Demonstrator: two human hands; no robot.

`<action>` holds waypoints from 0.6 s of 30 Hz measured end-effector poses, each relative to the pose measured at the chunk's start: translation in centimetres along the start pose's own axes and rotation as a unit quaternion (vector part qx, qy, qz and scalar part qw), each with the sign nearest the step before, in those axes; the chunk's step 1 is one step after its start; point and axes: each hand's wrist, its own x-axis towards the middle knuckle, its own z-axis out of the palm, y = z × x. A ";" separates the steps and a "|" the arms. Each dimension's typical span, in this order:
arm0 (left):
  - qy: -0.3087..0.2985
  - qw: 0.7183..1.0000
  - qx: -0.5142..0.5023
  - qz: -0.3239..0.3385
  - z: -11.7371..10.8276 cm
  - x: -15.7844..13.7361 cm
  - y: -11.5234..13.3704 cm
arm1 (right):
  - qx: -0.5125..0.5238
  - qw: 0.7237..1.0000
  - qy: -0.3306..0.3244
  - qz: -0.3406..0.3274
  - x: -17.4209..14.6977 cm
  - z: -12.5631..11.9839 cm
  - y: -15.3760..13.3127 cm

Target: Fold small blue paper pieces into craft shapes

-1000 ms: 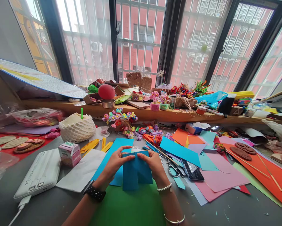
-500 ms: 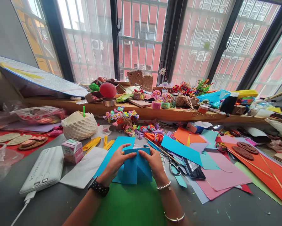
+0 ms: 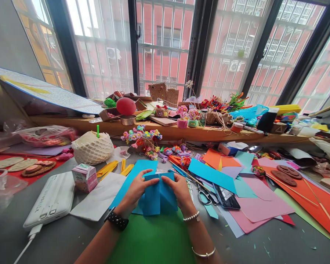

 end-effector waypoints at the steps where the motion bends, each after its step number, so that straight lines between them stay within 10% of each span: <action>1: 0.003 1.000 0.005 0.005 0.0 0.0 0.0 | -0.003 1.000 -0.001 0.002 0.0 0.0 0.0; 18: -0.028 0.999 -0.027 -0.008 0.0 0.1 -0.5 | 0.031 1.000 0.001 0.005 -0.1 0.0 -0.1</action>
